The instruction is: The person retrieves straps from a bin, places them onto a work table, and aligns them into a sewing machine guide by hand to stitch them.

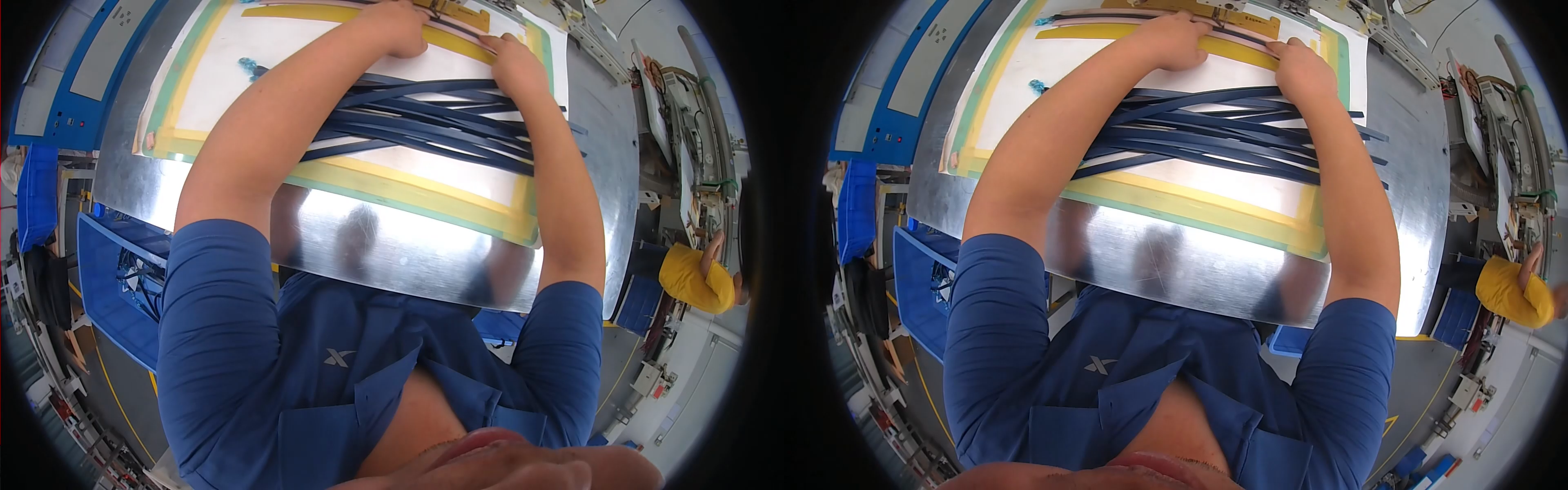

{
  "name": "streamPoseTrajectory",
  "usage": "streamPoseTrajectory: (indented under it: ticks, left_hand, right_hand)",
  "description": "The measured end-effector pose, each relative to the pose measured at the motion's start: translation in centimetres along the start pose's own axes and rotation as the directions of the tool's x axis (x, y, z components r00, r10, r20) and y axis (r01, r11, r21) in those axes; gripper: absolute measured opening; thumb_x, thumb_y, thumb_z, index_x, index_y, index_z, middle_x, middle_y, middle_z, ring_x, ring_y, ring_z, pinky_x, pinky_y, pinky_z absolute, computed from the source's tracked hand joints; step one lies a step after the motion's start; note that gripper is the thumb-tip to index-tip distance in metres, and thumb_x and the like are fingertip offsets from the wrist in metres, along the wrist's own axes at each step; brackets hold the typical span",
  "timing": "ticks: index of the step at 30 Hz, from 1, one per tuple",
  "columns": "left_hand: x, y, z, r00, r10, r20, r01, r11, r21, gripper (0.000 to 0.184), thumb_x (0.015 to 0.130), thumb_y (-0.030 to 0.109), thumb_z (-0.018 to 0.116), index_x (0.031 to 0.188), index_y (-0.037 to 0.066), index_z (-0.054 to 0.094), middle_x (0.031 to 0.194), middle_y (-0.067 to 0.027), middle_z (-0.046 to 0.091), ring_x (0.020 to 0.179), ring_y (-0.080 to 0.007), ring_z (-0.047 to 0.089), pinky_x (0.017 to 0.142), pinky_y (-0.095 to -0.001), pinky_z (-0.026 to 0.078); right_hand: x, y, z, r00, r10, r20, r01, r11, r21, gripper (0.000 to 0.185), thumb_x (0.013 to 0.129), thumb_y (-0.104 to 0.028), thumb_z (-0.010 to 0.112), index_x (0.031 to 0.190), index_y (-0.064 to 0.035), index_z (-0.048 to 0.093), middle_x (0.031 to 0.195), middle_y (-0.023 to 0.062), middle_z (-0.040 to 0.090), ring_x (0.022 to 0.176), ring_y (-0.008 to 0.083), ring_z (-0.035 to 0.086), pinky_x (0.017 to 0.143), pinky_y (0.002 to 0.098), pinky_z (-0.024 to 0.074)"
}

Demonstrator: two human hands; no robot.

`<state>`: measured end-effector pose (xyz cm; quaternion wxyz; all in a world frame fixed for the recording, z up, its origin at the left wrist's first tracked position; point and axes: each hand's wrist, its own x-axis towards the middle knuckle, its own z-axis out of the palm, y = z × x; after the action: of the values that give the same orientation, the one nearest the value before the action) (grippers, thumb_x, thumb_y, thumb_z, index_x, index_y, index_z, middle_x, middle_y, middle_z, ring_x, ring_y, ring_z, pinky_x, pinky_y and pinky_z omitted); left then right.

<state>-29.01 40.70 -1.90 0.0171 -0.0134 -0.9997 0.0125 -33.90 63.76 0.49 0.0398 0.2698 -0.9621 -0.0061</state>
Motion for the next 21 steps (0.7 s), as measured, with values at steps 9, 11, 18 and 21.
streamPoseTrajectory:
  ticks: [9,11,18,21]
  left_hand:
    - [0.0,0.0,-0.8,1.000,-0.013,0.026,0.013,1.000,-0.008,0.056,0.097,0.035,0.056,0.151,0.020,0.053,0.147,-0.0225,0.054,0.135,-0.0359,0.056,0.114,-0.0441,0.044]
    - [0.2,-0.2,-0.4,1.000,-0.010,0.022,0.011,1.000,-0.013,0.056,0.098,0.035,0.056,0.151,0.020,0.053,0.148,-0.0223,0.054,0.135,-0.0358,0.055,0.114,-0.0440,0.043]
    - [0.2,0.1,-0.8,0.999,-0.022,0.038,0.022,1.000,0.011,0.056,0.098,0.036,0.056,0.152,0.021,0.053,0.147,-0.0215,0.054,0.135,-0.0353,0.055,0.114,-0.0434,0.044]
    - [0.5,-0.1,-0.5,0.999,-0.006,0.046,0.006,1.000,0.010,0.056,0.098,0.036,0.057,0.152,0.022,0.052,0.147,-0.0220,0.054,0.135,-0.0356,0.055,0.114,-0.0436,0.044]
  right_hand:
    - [-0.4,0.9,-0.5,1.000,0.026,-0.008,-0.026,0.999,0.023,0.053,0.092,-0.002,0.048,0.136,-0.0249,0.067,0.125,0.0101,0.066,0.115,0.0343,0.065,0.096,0.0449,0.0534]
    - [-0.1,1.2,0.0,1.000,0.017,-0.015,-0.017,1.000,0.020,0.053,0.092,-0.002,0.048,0.136,-0.0251,0.067,0.125,0.0096,0.066,0.115,0.0338,0.065,0.095,0.0445,0.0534]
    - [0.0,1.0,-0.2,1.000,0.016,-0.010,-0.016,1.000,0.022,0.053,0.093,-0.002,0.047,0.135,-0.0256,0.067,0.130,0.0074,0.065,0.118,0.0320,0.065,0.097,0.0433,0.0534]
    - [0.0,1.1,-0.3,0.999,0.031,0.008,-0.032,0.999,0.018,0.053,0.093,-0.001,0.047,0.135,-0.0260,0.068,0.130,0.0075,0.065,0.118,0.0317,0.065,0.097,0.0430,0.0534]
